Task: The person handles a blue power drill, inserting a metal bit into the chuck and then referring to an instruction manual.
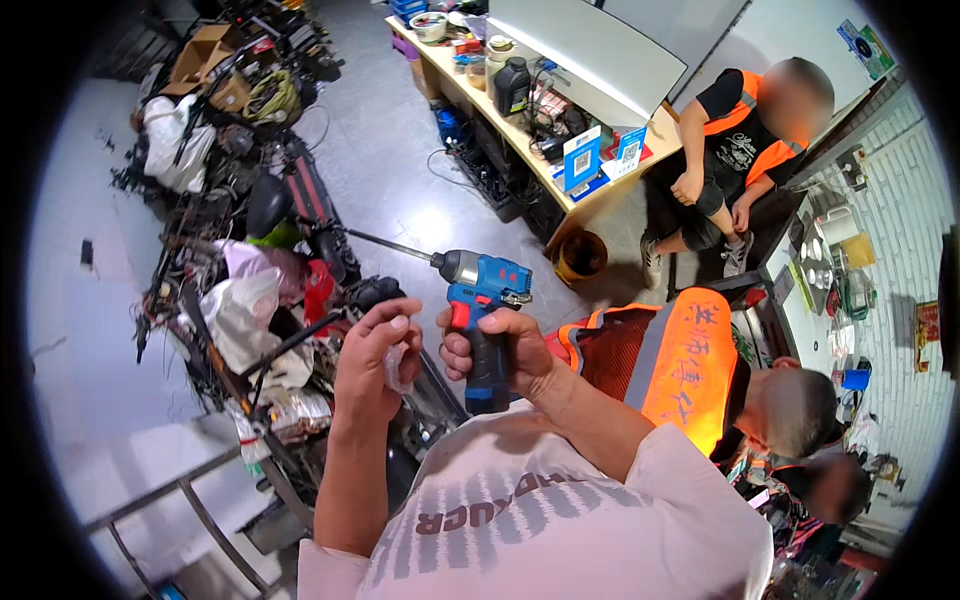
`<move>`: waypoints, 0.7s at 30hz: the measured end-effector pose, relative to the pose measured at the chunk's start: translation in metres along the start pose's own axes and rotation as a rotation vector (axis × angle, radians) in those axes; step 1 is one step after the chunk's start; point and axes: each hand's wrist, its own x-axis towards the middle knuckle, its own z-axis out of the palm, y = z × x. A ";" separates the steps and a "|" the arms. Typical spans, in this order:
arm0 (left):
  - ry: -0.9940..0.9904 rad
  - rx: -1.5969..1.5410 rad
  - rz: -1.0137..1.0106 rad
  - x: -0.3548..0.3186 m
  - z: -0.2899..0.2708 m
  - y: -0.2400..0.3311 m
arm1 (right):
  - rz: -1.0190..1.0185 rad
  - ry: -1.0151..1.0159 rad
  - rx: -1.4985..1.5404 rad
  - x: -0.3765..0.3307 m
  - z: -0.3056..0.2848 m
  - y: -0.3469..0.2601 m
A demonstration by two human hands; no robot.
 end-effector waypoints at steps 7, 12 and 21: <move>-0.056 0.293 -0.207 0.128 -0.018 0.020 | -0.167 0.225 -0.010 0.100 -0.037 -0.114; -0.329 0.273 -0.259 0.189 0.006 0.061 | -0.224 0.215 -0.140 0.164 -0.020 -0.178; -0.567 0.735 -0.108 0.270 0.046 0.158 | -0.338 0.205 -0.227 0.246 0.014 -0.235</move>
